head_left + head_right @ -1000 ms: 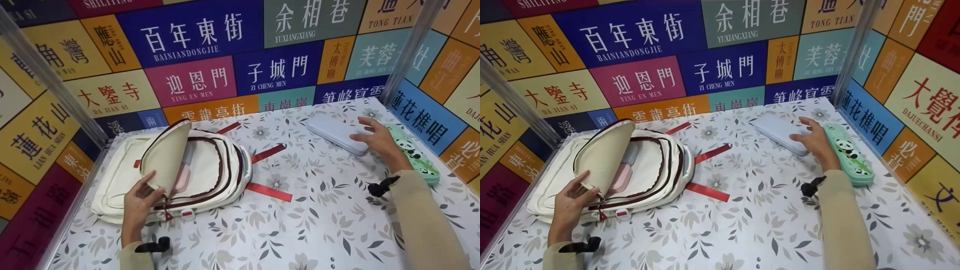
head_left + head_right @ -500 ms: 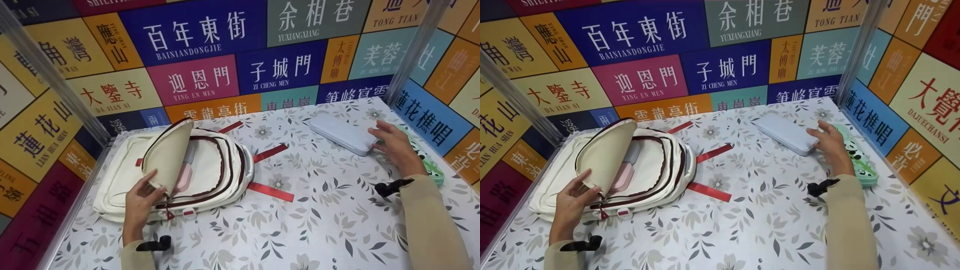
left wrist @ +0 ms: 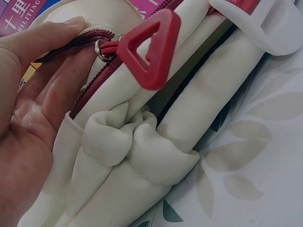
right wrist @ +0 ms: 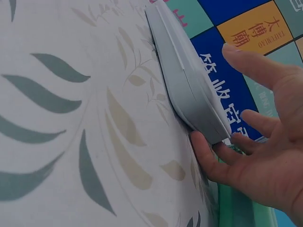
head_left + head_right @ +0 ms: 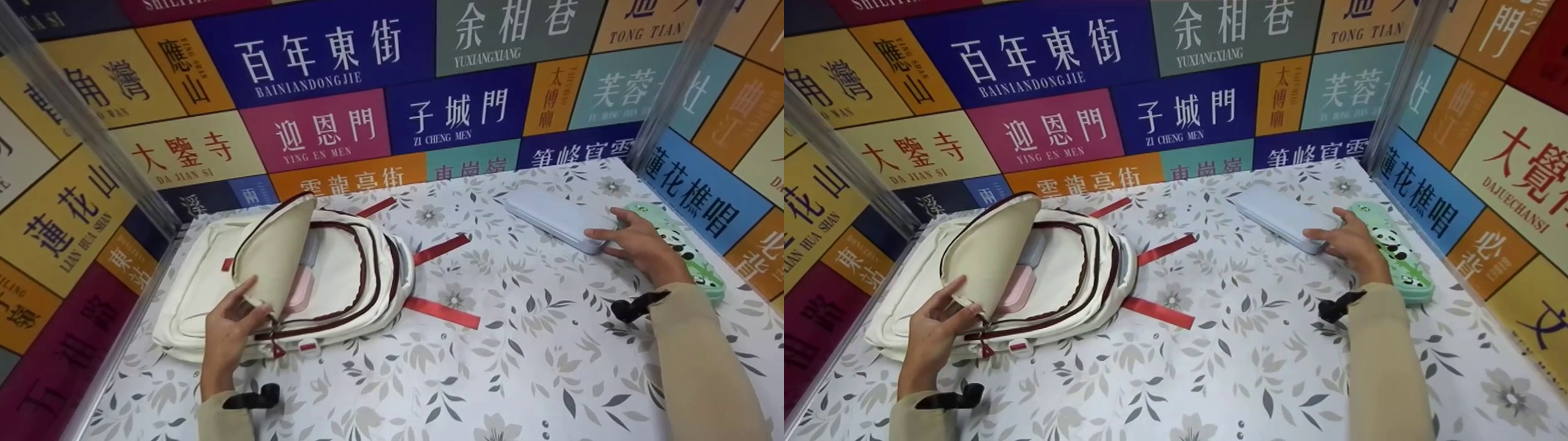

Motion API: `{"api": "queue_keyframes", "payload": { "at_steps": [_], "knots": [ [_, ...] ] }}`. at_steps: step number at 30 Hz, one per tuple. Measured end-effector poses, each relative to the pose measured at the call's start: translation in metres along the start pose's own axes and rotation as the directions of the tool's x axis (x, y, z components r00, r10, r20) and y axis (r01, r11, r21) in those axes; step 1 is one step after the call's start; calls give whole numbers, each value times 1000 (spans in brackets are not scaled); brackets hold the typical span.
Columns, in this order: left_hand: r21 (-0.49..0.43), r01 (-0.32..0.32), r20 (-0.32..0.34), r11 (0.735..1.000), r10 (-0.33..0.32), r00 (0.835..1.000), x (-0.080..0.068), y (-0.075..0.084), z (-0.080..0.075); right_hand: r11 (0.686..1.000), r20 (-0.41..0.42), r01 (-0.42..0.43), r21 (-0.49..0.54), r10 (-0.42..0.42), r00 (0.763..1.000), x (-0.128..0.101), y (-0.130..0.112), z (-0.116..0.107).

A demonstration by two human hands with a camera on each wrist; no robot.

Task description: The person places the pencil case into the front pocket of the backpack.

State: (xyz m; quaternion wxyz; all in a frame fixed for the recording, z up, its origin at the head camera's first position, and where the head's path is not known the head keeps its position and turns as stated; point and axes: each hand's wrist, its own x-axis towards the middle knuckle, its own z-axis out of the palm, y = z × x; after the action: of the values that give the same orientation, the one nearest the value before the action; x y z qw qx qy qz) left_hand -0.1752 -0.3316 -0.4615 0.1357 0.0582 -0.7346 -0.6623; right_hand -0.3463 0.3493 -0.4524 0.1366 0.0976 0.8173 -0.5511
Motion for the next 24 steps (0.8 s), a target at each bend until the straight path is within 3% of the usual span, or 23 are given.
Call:
{"api": "queue_keyframes", "payload": {
  "at_steps": [14,19,24],
  "knots": [
    [-38,-12,9,999,13,1000,1,2,2,967,-13,27,-255,-31,999,8,2,8],
    [-48,-13,12,999,13,1000,0,2,3,960,-29,37,-278,-47,998,8,2,12],
    [-33,-12,1,999,12,1000,0,2,2,975,-53,47,-218,-60,997,3,-8,15]
  ]
}}
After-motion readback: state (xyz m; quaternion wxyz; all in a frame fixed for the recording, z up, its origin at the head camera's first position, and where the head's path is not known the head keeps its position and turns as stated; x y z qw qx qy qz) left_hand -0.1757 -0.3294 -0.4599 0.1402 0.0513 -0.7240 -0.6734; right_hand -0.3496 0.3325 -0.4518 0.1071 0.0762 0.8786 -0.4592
